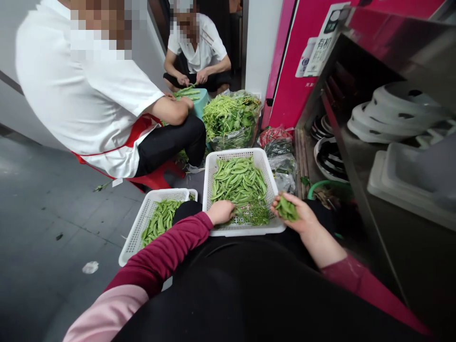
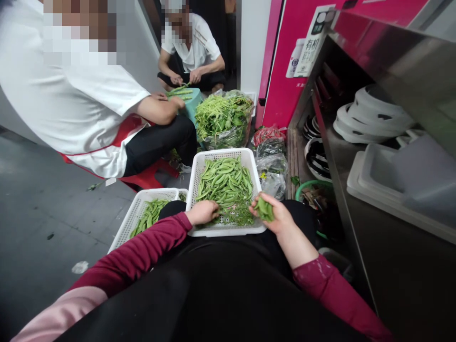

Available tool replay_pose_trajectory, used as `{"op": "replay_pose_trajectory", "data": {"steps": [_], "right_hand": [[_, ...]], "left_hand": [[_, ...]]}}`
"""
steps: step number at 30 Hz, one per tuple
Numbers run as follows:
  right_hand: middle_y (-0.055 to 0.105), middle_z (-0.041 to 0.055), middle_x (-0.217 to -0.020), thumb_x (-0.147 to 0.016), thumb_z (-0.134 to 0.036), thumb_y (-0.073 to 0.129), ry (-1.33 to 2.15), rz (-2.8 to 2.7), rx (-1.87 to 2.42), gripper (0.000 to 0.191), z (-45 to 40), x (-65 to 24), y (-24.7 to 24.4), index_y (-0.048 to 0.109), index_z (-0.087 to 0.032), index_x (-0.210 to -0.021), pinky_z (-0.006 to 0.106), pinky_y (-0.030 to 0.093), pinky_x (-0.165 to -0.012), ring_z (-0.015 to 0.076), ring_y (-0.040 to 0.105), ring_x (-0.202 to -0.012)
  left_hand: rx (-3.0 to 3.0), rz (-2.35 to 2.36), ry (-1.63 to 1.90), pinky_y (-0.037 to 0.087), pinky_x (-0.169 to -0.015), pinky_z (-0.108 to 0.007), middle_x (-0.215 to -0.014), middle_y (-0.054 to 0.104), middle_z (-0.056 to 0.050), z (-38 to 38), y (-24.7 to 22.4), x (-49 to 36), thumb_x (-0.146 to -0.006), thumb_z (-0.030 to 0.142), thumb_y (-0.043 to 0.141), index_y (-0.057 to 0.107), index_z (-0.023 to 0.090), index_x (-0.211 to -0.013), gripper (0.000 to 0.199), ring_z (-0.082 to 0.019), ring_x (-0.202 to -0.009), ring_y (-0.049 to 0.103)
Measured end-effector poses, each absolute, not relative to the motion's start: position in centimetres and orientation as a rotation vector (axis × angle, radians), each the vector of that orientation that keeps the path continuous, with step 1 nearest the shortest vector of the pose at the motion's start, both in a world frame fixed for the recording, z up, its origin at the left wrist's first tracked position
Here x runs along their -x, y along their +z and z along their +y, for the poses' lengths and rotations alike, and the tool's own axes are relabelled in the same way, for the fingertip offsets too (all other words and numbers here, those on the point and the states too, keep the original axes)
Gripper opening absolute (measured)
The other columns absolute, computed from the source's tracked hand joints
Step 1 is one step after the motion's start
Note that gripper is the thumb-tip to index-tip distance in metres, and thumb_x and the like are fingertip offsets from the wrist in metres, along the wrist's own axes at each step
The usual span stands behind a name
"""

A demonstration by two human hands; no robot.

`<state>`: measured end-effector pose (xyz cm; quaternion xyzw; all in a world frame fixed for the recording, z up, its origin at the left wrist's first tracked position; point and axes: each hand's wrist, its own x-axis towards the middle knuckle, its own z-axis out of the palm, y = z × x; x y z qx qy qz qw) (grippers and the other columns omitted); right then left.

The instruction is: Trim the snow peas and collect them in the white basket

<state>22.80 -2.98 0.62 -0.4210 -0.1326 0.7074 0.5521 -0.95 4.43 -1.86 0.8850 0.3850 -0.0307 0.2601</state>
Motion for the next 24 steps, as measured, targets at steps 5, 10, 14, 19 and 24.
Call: {"op": "replay_pose_trajectory", "data": {"steps": [5, 10, 14, 19, 24], "right_hand": [[0.064, -0.0006, -0.069, -0.06, -0.023, 0.068, 1.846, -0.465, 1.093, 0.02, -3.5, -18.7, -0.4, 0.055, -0.019, -0.073, 0.029, 0.05, -0.055, 0.0131, 0.059, -0.054], [0.061, -0.001, -0.058, -0.062, -0.027, 0.067, 1.919, -0.57, 1.033, 0.023, -3.9, -17.3, -0.1, 0.056, -0.017, -0.08, 0.024, 0.046, -0.051, 0.0122, 0.057, -0.052], [0.061, -0.0019, -0.061, -0.062, -0.027, 0.067, 1.913, -0.486, 1.033, 0.021, -4.2, -17.8, 0.3, 0.057, -0.019, -0.078, 0.023, 0.046, -0.051, 0.0122, 0.057, -0.054], [0.063, 0.0004, -0.063, -0.061, -0.027, 0.066, 1.886, -0.599, 1.033, 0.019, -4.5, -17.6, 0.6, 0.059, -0.017, -0.075, 0.024, 0.045, -0.051, 0.0141, 0.058, -0.056], [0.066, 0.0009, -0.066, -0.063, -0.03, 0.063, 1.786, -0.574, 1.074, 0.013, -4.3, -17.3, 0.9, 0.06, -0.018, -0.069, 0.026, 0.047, -0.059, 0.0163, 0.061, -0.062]], "left_hand": [[-1.497, 0.921, 0.305, 0.041, -0.051, -0.021, -0.056, 0.05, 0.001, 3.9, 2.4, -0.8, -0.074, 0.041, 0.05, 0.057, 0.011, -0.074, 0.031, -0.007, -0.047, 0.048], [-1.191, 0.851, 0.556, 0.036, -0.044, -0.017, -0.054, 0.049, 0.003, 1.9, 3.7, -2.5, -0.067, 0.045, 0.059, 0.054, 0.01, -0.071, 0.036, -0.004, -0.044, 0.043], [-1.212, 0.918, 0.605, 0.021, -0.036, -0.016, -0.044, 0.038, 0.007, 1.2, 3.6, -2.7, -0.068, 0.045, 0.059, 0.049, 0.012, -0.063, 0.035, -0.001, -0.036, 0.03], [-1.255, 0.883, 0.499, 0.022, -0.035, -0.016, -0.041, 0.036, 0.008, 0.6, 3.4, -3.1, -0.069, 0.047, 0.057, 0.047, 0.013, -0.068, 0.035, -0.002, -0.033, 0.028], [-1.564, 0.991, 0.437, 0.034, -0.043, -0.019, -0.052, 0.045, 0.005, -0.3, 3.5, -2.8, -0.08, 0.047, 0.038, 0.048, 0.015, -0.079, 0.033, -0.006, -0.04, 0.041]]}}
